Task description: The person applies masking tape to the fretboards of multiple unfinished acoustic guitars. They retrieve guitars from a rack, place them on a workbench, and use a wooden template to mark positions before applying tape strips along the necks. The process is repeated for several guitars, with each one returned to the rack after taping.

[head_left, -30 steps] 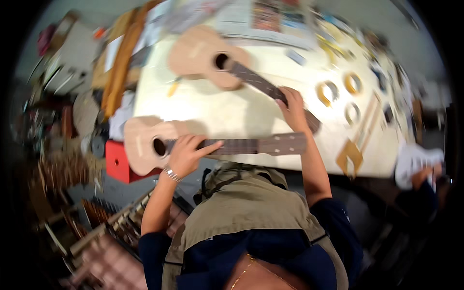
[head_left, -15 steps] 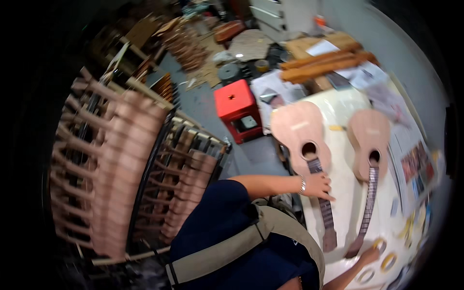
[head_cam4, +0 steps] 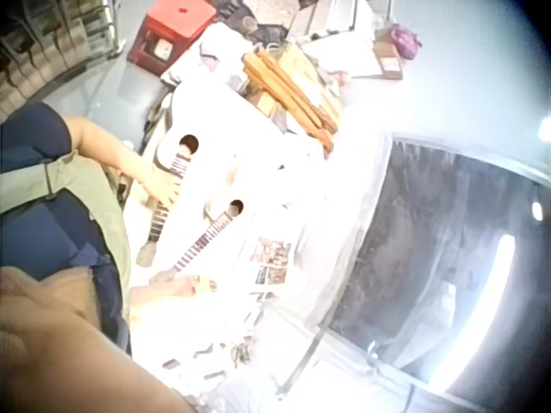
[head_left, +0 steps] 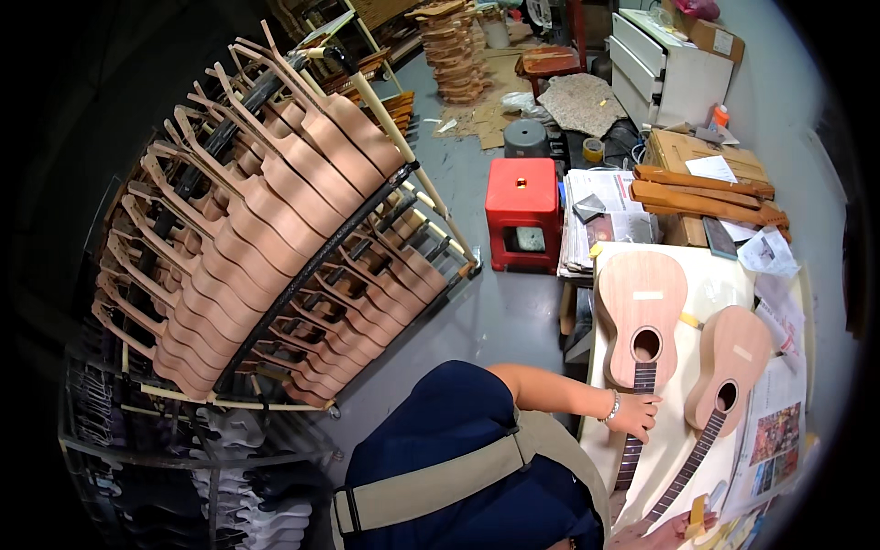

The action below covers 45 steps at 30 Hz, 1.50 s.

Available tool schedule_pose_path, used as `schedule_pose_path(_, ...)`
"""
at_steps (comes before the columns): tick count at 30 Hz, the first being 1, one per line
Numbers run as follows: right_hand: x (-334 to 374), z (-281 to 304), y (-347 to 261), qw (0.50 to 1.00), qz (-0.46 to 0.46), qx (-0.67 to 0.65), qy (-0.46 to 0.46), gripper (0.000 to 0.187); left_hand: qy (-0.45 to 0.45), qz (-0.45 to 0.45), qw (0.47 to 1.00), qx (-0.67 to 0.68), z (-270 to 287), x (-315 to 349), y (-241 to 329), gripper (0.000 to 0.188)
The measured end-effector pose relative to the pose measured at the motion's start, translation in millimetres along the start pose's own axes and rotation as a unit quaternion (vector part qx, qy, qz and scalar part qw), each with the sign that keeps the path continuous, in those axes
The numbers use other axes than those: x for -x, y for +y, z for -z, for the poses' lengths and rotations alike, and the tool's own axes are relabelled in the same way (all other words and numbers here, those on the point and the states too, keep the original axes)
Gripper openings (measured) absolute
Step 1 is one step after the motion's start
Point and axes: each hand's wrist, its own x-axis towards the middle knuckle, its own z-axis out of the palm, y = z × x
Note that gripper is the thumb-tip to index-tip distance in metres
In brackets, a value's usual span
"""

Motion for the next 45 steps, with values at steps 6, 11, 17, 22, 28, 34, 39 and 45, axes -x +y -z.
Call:
schedule_pose_path(6,5.7,17.9,5.9,0.984,-0.017,-0.175,0.034,0.043,-0.039,0.038,0.988,0.144,42.7,-10.0,13.4,0.06)
schedule_pose_path(11,35.6,-20.2,-16.9,0.983,-0.034,-0.153,0.094,0.037,-0.037,0.188,0.938,0.289,62.6,-20.8,25.3,0.027)
schedule_pose_path(17,63.5,-88.3,-58.3,0.965,0.013,-0.233,0.122,0.035,0.056,0.393,0.639,0.659,75.2,-6.3,42.5,0.028)
schedule_pose_path(22,79.5,-96.3,-61.5,0.966,0.052,-0.185,0.172,0.026,-0.006,0.359,0.563,0.744,94.7,-33.9,62.5,0.036)
schedule_pose_path(28,96.1,-89.6,-60.7,0.938,-0.025,-0.3,0.171,0.029,-0.016,0.436,0.546,0.715,93.0,-43.8,76.8,0.014)
schedule_pose_path(34,140.1,21.5,-38.5,0.635,-0.004,-0.74,0.223,0.046,0.015,0.511,0.659,0.553,116.2,12.3,-33.6,0.009)
schedule_pose_path(39,125.7,17.3,-20.4,0.96,-0.001,0.181,0.212,0.071,0.045,0.355,0.903,0.237,102.4,19.8,-75.1,0.01)
schedule_pose_path(45,110.7,-6.6,-12.3,0.915,-0.123,0.312,0.225,0.087,-0.036,0.415,0.865,0.278,97.0,22.5,-88.7,0.027)
